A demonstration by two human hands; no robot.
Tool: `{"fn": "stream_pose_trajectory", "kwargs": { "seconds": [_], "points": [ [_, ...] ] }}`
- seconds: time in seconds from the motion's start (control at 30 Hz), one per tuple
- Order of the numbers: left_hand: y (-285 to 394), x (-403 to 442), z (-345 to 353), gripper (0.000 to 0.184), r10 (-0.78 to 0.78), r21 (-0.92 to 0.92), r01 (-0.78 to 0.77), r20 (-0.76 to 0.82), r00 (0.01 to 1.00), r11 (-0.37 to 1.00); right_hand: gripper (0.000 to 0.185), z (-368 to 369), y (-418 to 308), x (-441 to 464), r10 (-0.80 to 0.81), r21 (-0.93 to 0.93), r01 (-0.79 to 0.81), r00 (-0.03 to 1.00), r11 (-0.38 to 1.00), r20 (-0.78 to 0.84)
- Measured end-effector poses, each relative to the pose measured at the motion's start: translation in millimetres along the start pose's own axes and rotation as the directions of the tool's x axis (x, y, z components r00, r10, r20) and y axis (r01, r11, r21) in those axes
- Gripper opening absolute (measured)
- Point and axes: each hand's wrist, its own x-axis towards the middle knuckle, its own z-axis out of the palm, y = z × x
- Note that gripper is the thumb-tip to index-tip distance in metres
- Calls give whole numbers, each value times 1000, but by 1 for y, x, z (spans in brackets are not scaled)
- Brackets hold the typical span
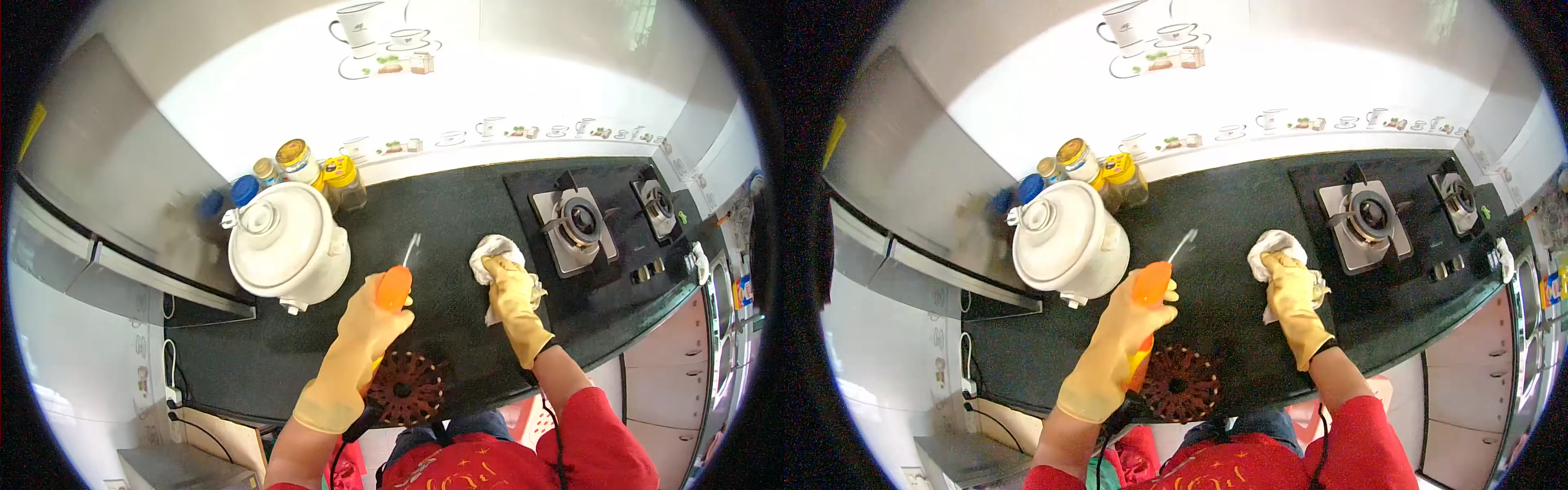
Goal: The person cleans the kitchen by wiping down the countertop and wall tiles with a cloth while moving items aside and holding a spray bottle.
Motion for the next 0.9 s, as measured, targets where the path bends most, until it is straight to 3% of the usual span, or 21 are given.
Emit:
{"fn": "stream_pose_trajectory", "kwargs": {
  "seconds": [0.03, 0.1, 0.13, 0.17, 0.2, 0.23, 0.3, 0.37, 0.43, 0.53, 0.63, 0.7, 0.73, 0.77, 0.8, 0.83, 0.87, 0.9],
  "points": [
    [6, 12, 5, 44, -67, 8, 68, -15, 998, 998, 40, 5, 2, 4, 26, -28, -26, 1000, 999, 4],
    [17, 25, 10, 40, -113, -17, 112, -8, 994, 994, 52, -20, -14, 11, 14, -81, 15, 941, 997, 339],
    [16, 33, 12, 40, -87, -48, 85, -30, 996, 995, 67, -19, -15, 4, -143, -76, 182, 923, 980, 358],
    [14, 40, 13, 40, -65, -78, 61, -53, 997, 995, 73, 0, -21, 13, -20, -141, 229, 583, 963, 812],
    [16, 39, 13, 42, 30, -150, -43, -86, 996, 988, 77, -3, -24, 8, -343, 124, 335, 745, 934, 572],
    [18, 38, 12, 42, 26, -146, -39, -90, 996, 989, 81, -5, -28, 3, -602, 253, 551, 766, 795, 225],
    [19, 26, 7, 46, 29, -381, -80, -138, 990, 921, 84, -15, -51, 58, -564, 274, 509, 595, 816, 573],
    [25, 9, -2, 48, -8, -355, -50, -160, 987, 934, 90, 19, -53, 106, -564, 279, 490, 734, 826, 379],
    [21, -1, -7, 50, -25, -320, -34, -178, 984, 947, 86, 34, -67, 166, -535, 178, 506, 774, 844, 339],
    [9, -23, -7, 51, -67, -519, -116, -320, 945, 847, 72, 76, -79, 234, -595, 214, 556, 730, 803, 336],
    [3, -31, -13, 53, -53, -398, -106, -368, 928, 911, 65, 107, -62, 242, -531, 176, 510, 729, 842, 431],
    [-1, -29, -11, 54, -42, -481, -178, -412, 910, 859, 46, 97, -34, 237, -599, 341, 497, 719, 798, 354],
    [-1, -31, -13, 53, -26, -474, -200, -429, 903, 858, 44, 71, -24, 236, -332, 231, 245, 790, 942, 515],
    [-3, -33, -15, 53, -12, -469, -224, -450, 893, 854, 42, 7, -33, 234, 8, 30, -35, 774, 999, 633],
    [-10, -37, -20, 53, -8, -455, -190, -399, 917, 870, 40, -58, -44, 232, 310, -194, -244, 675, 950, 670],
    [-10, -42, -22, 53, -10, -461, -196, -407, 914, 866, 36, -4, 22, 229, 90, -155, -13, 861, 988, 501],
    [-6, -47, -24, 53, -36, -464, -170, -403, 915, 869, 33, 47, 86, 226, -139, -233, 207, 951, 950, 277],
    [-5, -51, -24, 53, -63, -468, -144, -398, 915, 872, 38, 58, 87, 225, -40, -217, 97, 967, 971, 253]
  ]
}}
